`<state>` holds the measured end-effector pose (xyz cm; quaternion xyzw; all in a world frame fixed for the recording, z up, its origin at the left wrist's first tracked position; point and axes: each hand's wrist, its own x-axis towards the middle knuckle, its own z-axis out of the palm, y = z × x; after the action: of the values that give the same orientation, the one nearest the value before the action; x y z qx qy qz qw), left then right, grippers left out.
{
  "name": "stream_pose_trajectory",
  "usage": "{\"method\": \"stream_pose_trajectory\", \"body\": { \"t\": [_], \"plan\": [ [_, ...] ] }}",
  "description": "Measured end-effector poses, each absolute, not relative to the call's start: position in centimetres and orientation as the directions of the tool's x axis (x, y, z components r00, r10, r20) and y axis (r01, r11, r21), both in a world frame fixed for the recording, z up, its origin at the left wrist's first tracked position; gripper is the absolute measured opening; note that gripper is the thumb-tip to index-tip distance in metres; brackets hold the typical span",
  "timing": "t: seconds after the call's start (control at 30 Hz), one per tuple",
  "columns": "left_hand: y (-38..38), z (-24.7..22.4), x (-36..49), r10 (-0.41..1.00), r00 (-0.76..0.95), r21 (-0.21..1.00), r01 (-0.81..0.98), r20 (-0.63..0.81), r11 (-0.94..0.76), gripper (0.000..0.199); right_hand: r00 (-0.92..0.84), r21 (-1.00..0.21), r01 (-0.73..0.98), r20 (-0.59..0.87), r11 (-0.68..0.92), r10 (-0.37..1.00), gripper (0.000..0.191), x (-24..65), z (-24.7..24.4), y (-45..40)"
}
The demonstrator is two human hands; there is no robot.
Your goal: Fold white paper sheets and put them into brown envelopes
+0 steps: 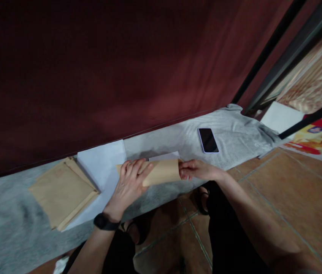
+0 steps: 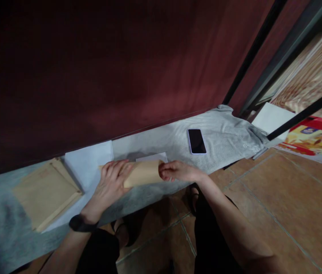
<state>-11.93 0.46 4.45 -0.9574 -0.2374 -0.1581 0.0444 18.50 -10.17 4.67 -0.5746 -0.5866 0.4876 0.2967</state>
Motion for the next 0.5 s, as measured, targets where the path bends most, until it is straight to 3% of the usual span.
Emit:
{"method": "stream_pose_trajectory", "body": {
  "t": [0.07, 0.13, 0.27, 0.37, 0.5],
  "plan": [
    [1.7, 4.0, -13.0, 0.526, 0.753, 0.083, 0.541, 0.395, -0.837, 0.100, 0.048, -0.902, 0.375, -0.212, -0.214, 0.976, 0.031, 19.0, 4.1, -9.2],
    [2.4, 3.9, -13.8, 0.596, 0.679, 0.192, 0.576, 0.429, -0.795, 0.119, 0.274, -0.811, 0.496, -0.193, -0.310, 0.942, 0.029, 18.8, 3.4, -8.5],
    [2.3, 4.7, -13.7, 0.640, 0.618, 0.337, 0.546, 0.456, -0.767, 0.128, 0.361, -0.476, 0.787, -0.158, -0.391, 0.919, 0.037, 16.0, 2.1, -7.8],
    [2.2, 5.3, -13.4, 0.609, 0.606, 0.316, 0.527, 0.512, -0.789, 0.129, 0.423, -0.342, 0.827, -0.148, -0.447, 0.894, 0.045, 13.7, 1.6, -7.7],
    [3.3, 4.9, -14.1, 0.587, 0.635, 0.196, 0.578, 0.502, -0.792, 0.123, 0.434, -0.380, 0.799, -0.171, -0.466, 0.884, 0.044, 13.1, 1.2, -7.4]
  ]
}}
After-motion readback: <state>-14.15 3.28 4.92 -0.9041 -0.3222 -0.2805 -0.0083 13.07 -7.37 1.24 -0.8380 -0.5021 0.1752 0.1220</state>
